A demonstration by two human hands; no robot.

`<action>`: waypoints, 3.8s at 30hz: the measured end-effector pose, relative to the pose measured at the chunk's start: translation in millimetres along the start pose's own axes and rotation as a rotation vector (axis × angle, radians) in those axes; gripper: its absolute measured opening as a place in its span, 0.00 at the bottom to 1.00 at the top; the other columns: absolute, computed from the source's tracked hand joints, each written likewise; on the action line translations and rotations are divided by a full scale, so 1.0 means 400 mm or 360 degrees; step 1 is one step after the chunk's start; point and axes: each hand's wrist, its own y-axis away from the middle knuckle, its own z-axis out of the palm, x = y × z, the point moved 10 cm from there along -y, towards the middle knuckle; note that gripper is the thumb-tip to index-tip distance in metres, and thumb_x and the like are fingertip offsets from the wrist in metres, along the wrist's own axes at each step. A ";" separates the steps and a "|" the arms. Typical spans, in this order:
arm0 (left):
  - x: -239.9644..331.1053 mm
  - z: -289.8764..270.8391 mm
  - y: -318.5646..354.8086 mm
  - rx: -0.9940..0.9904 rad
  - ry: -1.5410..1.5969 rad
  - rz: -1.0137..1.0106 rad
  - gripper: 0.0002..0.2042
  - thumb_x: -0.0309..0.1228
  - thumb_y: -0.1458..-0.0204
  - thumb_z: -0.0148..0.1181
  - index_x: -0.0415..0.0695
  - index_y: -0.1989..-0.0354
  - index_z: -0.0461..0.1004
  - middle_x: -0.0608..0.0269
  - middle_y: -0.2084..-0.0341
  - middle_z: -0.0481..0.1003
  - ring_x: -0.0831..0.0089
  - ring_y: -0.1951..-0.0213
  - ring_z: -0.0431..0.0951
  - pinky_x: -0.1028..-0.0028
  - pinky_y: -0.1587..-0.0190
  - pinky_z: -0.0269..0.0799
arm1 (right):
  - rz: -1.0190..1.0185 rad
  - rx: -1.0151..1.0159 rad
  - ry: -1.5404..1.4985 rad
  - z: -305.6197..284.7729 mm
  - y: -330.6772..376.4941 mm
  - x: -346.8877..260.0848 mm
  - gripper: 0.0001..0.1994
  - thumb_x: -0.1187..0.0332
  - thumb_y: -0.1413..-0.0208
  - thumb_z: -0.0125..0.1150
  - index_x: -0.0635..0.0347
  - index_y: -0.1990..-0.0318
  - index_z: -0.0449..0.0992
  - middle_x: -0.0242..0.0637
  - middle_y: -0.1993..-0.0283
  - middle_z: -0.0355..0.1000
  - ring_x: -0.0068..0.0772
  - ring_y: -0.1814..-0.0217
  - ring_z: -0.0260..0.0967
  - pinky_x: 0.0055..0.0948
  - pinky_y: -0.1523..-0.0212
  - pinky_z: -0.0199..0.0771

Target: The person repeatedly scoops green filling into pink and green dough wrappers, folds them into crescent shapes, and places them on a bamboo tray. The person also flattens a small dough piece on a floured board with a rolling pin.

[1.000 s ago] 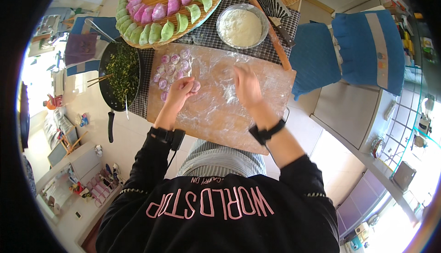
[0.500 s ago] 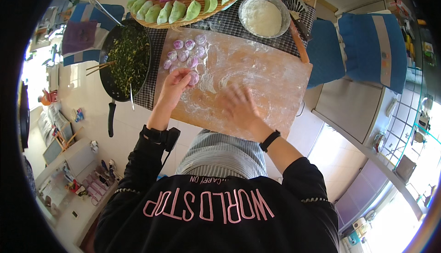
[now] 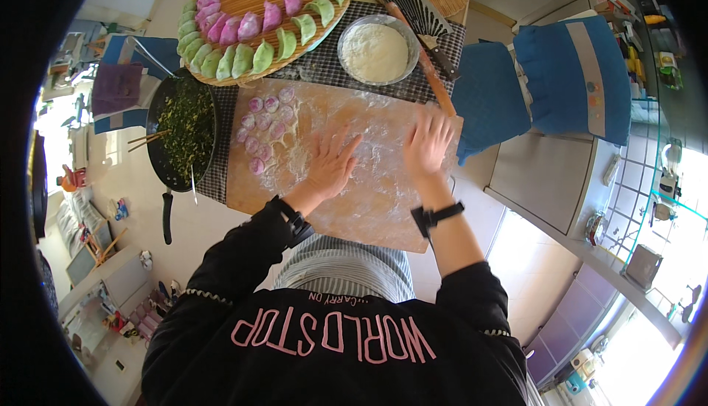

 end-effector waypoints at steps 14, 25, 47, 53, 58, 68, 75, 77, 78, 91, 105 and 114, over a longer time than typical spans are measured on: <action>-0.177 -0.016 -0.087 -0.0005 0.1013 -0.0641 0.22 0.45 0.35 0.49 0.47 0.37 0.68 0.49 0.35 0.65 0.55 0.33 0.64 0.53 0.33 0.58 | 0.0624 -0.0072 -0.0381 -0.069 -0.129 0.239 0.19 0.75 0.39 0.52 0.65 0.40 0.64 0.56 0.47 0.71 0.61 0.46 0.71 0.47 0.48 0.73; -0.096 0.007 -0.010 -0.0569 0.0718 0.0147 0.20 0.37 0.55 0.75 0.41 0.58 0.75 0.54 0.63 0.76 0.59 0.54 0.79 0.63 0.53 0.74 | 0.0066 -0.0931 -0.0248 -0.010 0.441 -0.110 0.15 0.71 0.44 0.61 0.53 0.49 0.75 0.40 0.46 0.71 0.47 0.40 0.64 0.49 0.37 0.60; 0.008 0.097 0.005 -0.0738 0.0894 0.0018 0.06 0.27 0.49 0.62 0.38 0.66 0.78 0.45 0.70 0.81 0.48 0.64 0.82 0.56 0.61 0.76 | 0.0569 -0.0528 0.0230 0.104 0.263 -0.176 0.32 0.47 0.32 0.39 0.46 0.23 0.49 0.48 0.19 0.39 0.54 0.17 0.34 0.67 0.25 0.32; 0.007 0.082 0.038 -0.0733 0.1115 0.0049 0.03 0.25 0.50 0.62 0.39 0.69 0.77 0.45 0.73 0.79 0.49 0.66 0.79 0.57 0.63 0.74 | 0.0599 -0.0802 0.0360 0.074 0.421 -0.203 0.30 0.50 0.32 0.40 0.47 0.25 0.54 0.49 0.20 0.41 0.59 0.18 0.35 0.68 0.25 0.31; -0.009 0.082 -0.002 -0.0709 0.1074 -0.0091 0.05 0.27 0.51 0.62 0.39 0.67 0.79 0.44 0.71 0.80 0.46 0.64 0.80 0.56 0.62 0.74 | 0.0621 -0.0554 0.0188 0.143 0.232 -0.165 0.31 0.51 0.30 0.37 0.50 0.23 0.49 0.50 0.19 0.38 0.57 0.18 0.34 0.67 0.25 0.31; 0.007 0.073 0.023 -0.0885 0.1041 0.0081 0.06 0.27 0.53 0.62 0.40 0.69 0.80 0.44 0.67 0.81 0.45 0.61 0.81 0.52 0.58 0.75 | 0.0524 -0.0790 0.0350 0.076 0.397 -0.218 0.31 0.50 0.31 0.37 0.51 0.24 0.51 0.50 0.19 0.40 0.56 0.18 0.34 0.65 0.25 0.31; 0.009 0.082 -0.033 -0.0697 0.0902 -0.0014 0.08 0.28 0.53 0.60 0.36 0.68 0.78 0.39 0.70 0.79 0.40 0.64 0.79 0.52 0.60 0.75 | 0.0664 -0.0383 0.0054 0.135 0.176 -0.170 0.32 0.50 0.30 0.33 0.52 0.23 0.47 0.49 0.19 0.37 0.54 0.17 0.30 0.65 0.24 0.28; 0.019 0.086 -0.015 -0.0724 0.0877 0.0038 0.07 0.27 0.53 0.60 0.36 0.69 0.79 0.40 0.70 0.79 0.42 0.64 0.79 0.53 0.60 0.75 | 0.0669 -0.0633 0.0129 0.134 0.243 -0.182 0.32 0.50 0.30 0.34 0.53 0.23 0.47 0.49 0.19 0.37 0.54 0.17 0.30 0.65 0.24 0.28; 0.020 0.085 -0.010 -0.0720 0.0865 0.0070 0.07 0.26 0.53 0.60 0.37 0.69 0.79 0.41 0.70 0.79 0.42 0.63 0.79 0.53 0.60 0.75 | 0.0625 -0.0667 0.0108 0.118 0.280 -0.196 0.32 0.50 0.30 0.35 0.53 0.23 0.46 0.49 0.19 0.36 0.54 0.17 0.30 0.65 0.24 0.28; 0.000 0.077 -0.017 -0.0828 0.0852 -0.0043 0.07 0.26 0.53 0.64 0.39 0.66 0.77 0.44 0.66 0.81 0.47 0.59 0.81 0.56 0.58 0.76 | 0.0492 -0.0309 0.0147 0.128 0.193 -0.198 0.32 0.51 0.31 0.38 0.52 0.24 0.50 0.50 0.20 0.41 0.55 0.18 0.35 0.65 0.25 0.30; -0.008 0.080 -0.016 -0.0727 0.0900 -0.0044 0.05 0.22 0.51 0.59 0.37 0.65 0.77 0.45 0.70 0.81 0.51 0.64 0.83 0.61 0.61 0.77 | 0.0590 -0.0640 0.0155 0.140 0.219 -0.208 0.32 0.51 0.31 0.38 0.54 0.24 0.48 0.53 0.19 0.38 0.56 0.18 0.34 0.64 0.25 0.31; -0.072 0.083 0.028 -0.0592 0.1422 -0.0273 0.07 0.18 0.50 0.58 0.38 0.62 0.74 0.55 0.71 0.80 0.60 0.67 0.81 0.64 0.62 0.75 | 0.0479 -0.0475 0.0131 0.147 0.206 -0.212 0.32 0.52 0.30 0.37 0.55 0.24 0.47 0.53 0.19 0.38 0.57 0.17 0.33 0.66 0.25 0.31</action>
